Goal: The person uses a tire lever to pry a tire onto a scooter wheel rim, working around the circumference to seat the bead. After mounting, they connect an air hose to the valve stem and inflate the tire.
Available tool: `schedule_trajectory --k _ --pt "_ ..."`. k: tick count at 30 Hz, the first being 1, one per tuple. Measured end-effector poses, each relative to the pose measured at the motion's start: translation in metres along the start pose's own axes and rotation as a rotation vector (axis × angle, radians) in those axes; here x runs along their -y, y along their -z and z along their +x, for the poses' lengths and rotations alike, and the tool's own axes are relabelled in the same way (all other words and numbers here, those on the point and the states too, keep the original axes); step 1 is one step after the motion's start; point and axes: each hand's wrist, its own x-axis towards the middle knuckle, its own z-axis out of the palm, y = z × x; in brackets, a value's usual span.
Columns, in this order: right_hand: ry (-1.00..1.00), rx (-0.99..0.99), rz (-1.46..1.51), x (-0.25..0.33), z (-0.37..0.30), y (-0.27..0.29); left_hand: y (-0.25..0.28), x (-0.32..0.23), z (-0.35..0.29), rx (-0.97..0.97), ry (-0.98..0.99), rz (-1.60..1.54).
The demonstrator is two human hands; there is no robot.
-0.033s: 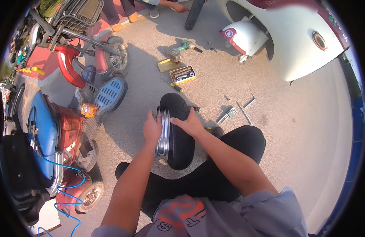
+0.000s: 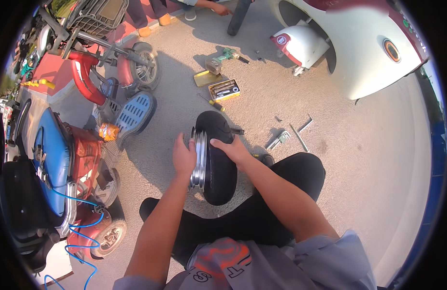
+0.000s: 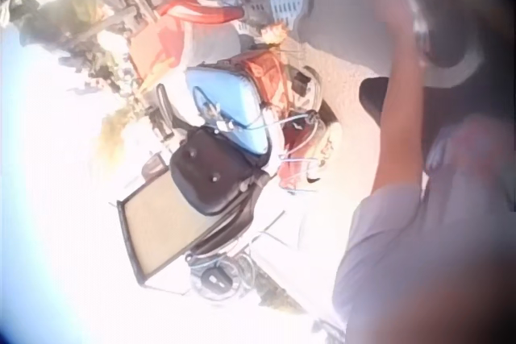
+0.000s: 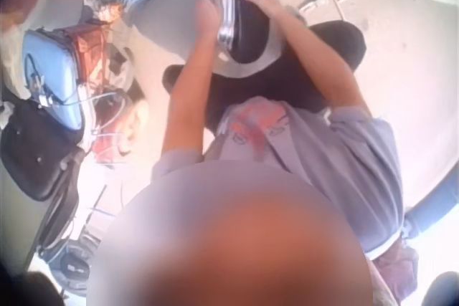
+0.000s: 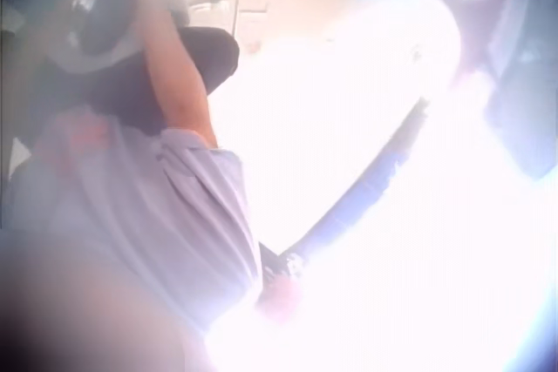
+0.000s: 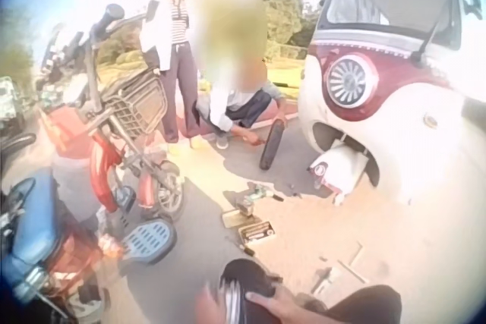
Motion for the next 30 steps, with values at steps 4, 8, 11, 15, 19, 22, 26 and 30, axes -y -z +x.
schedule_trajectory --k 4,8,11,15,19,22,26,30 --pt "-0.225 0.169 0.469 0.008 0.001 -0.006 0.027 -0.009 -0.088 0.109 -0.089 0.081" --pt "-0.244 0.023 0.481 0.012 0.009 -0.051 0.013 -0.009 -0.104 -0.007 -0.094 0.246" --pt "-0.274 0.180 0.583 0.032 0.012 -0.069 0.016 -0.003 -0.085 -0.073 0.029 0.079" --pt "-0.344 0.344 0.354 0.058 0.022 -0.096 0.059 0.030 -0.054 -0.039 0.194 -0.049" --pt "-0.329 0.632 -0.153 0.080 0.075 -0.101 0.103 0.089 -0.037 0.055 0.347 -0.548" --pt "0.013 0.301 -0.756 0.090 0.144 -0.060 0.100 0.130 -0.041 0.125 0.468 -0.812" --pt "0.034 0.218 -1.168 0.071 0.235 0.017 0.080 0.174 -0.057 0.215 0.617 -0.855" --pt "-0.063 0.225 -1.312 0.018 0.303 0.048 0.079 0.223 -0.074 0.186 0.691 -0.938"
